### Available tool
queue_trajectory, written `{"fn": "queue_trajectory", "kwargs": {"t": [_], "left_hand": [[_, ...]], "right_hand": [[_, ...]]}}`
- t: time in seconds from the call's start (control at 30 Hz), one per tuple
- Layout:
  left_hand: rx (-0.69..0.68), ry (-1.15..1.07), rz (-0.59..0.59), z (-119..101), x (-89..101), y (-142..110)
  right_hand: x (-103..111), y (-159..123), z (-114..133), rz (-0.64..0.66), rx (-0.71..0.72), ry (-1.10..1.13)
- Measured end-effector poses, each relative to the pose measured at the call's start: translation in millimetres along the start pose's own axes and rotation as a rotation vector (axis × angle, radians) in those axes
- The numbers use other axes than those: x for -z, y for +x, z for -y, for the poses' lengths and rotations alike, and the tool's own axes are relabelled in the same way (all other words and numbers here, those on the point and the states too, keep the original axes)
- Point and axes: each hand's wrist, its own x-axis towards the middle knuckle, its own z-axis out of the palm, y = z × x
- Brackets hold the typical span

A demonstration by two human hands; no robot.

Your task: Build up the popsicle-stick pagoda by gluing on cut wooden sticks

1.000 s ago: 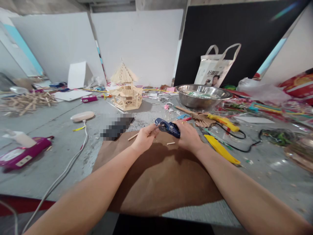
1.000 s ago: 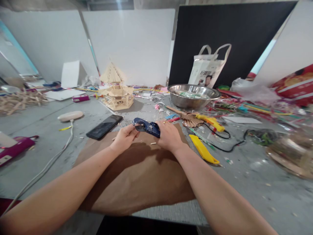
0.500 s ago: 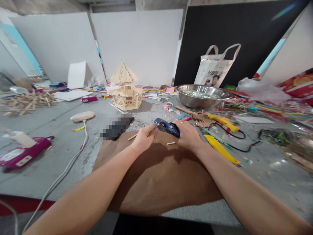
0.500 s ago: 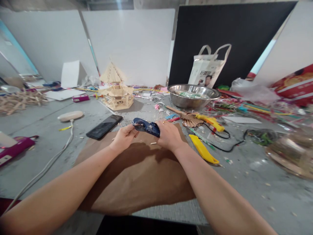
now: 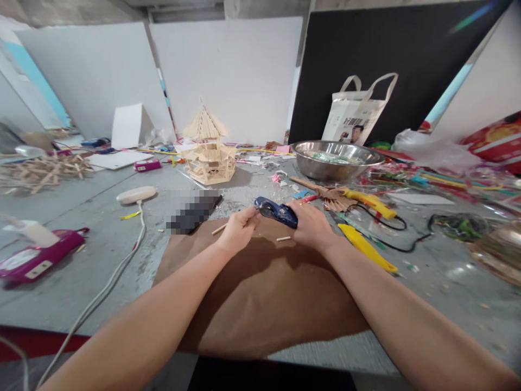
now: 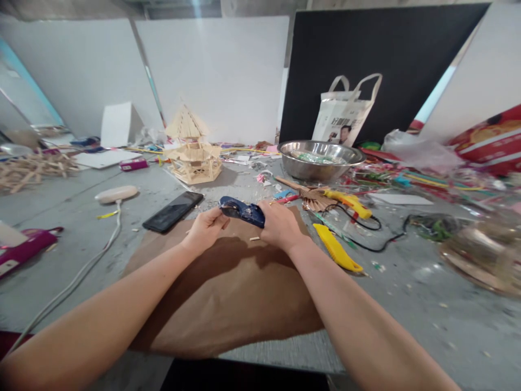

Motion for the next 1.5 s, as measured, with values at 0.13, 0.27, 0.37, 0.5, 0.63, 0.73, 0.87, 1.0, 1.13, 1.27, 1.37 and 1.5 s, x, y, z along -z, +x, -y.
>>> {"fn": "queue_trajectory", "kwargs": {"t": [0.13, 0.27, 0.37, 0.5, 0.63, 0.73, 0.87, 1.0, 1.13, 1.27, 1.37, 1.5], "left_hand": [[0.014, -0.011, -0.007, 1, -0.5, 0], [0.016, -0.005, -0.009, 2, -0.5, 0], [0.017, -0.016, -0.006, 3, -0.5, 0], [0.025, -0.030, -0.009, 3, -1.0, 0], [0.034, -0.005, -0.007, -1, -0.4, 1], [0.044, 0.026, 0.003, -3, 0.5, 1], [0.085, 0.006, 0.047, -3, -0.5, 2], [0.280, -0.208, 0.164, -1, -3.6, 1], [0.547, -0.495, 0.229, -1, -3.8, 2], [0.638, -0.621, 0.254, -4, -1.1, 3], [0.682, -0.615, 0.242, -4, 0.0, 3], [0.699, -0.601, 0.206, 1, -0.7, 2]], "right_hand": [[-1, 1, 0, 0.007, -0.001, -0.001], [-2, 1, -1, 0.008, 0.006, 0.008], [-1, 1, 0, 0.007, 0.007, 0.007], [0, 1, 0, 0.009, 0.004, -0.002], [0, 1, 2, 0.035, -0.034, -0.045], [0, 2, 4, 0.065, -0.096, -0.088], [0, 2, 4, 0.061, -0.173, -0.103], [-4, 4, -4, 0.017, -0.274, -0.121], [-15, 6, -16, 0.008, -0.361, -0.160], [-23, 5, -23, 0.027, -0.376, -0.213], [-26, 3, -25, 0.052, -0.354, -0.230], [-30, 2, -26, 0.124, -0.318, -0.225]]}}
